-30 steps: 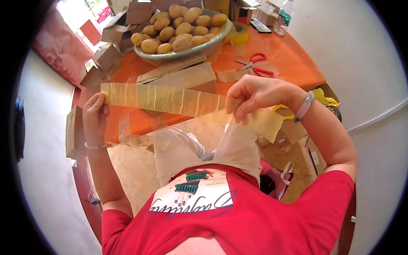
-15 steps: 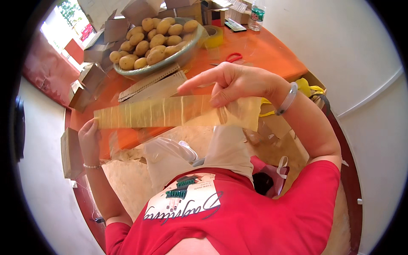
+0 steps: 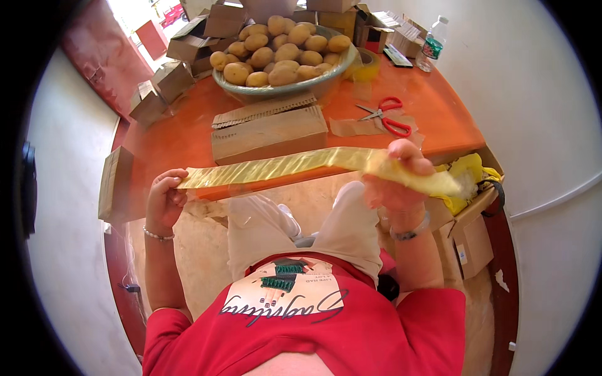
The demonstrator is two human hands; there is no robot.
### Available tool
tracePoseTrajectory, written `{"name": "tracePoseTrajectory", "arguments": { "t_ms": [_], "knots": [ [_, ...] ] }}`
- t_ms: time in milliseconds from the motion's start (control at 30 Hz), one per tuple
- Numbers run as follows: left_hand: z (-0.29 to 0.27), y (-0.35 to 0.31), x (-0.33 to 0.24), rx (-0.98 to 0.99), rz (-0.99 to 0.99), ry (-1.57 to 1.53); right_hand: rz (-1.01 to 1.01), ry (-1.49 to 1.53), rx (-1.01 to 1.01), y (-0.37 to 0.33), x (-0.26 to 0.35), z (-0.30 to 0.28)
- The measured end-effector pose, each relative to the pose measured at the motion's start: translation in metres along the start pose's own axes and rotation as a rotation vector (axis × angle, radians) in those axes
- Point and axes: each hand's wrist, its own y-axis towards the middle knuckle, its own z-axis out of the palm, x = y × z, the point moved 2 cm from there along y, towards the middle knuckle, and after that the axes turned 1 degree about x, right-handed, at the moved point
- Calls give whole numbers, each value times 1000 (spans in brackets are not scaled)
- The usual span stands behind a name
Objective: The person seals a cardboard box with clear packing tape using scissors, then places a potato wrapped in a plastic bag into the box. The person handles the box, tape, scissors, and a plastic bag containing a potato.
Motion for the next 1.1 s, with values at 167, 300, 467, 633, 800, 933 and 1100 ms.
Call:
{"name": "tracePoseTrajectory", "arguments": {
  "t_ms": [167,300,467,633,800,933,1100],
  "knots": [
    [32,-8,-10,197,65,-200,-266,298,-171,6,1,-22],
    [33,2,-8,161,237,129,-278,319,-255,21,-4,-18],
    [23,18,-11,-39,271,307,-237,213,-271,17,0,-25],
    [25,31,-27,-144,377,708,98,12,-316,5,4,-71],
    [26,58,-30,-139,393,466,98,-273,-847,30,4,-88],
    [21,70,-24,-84,304,432,-33,-305,-1102,46,1,-83],
    [-3,84,-13,-181,208,425,187,-468,-1125,42,-22,-96]
  ]
}}
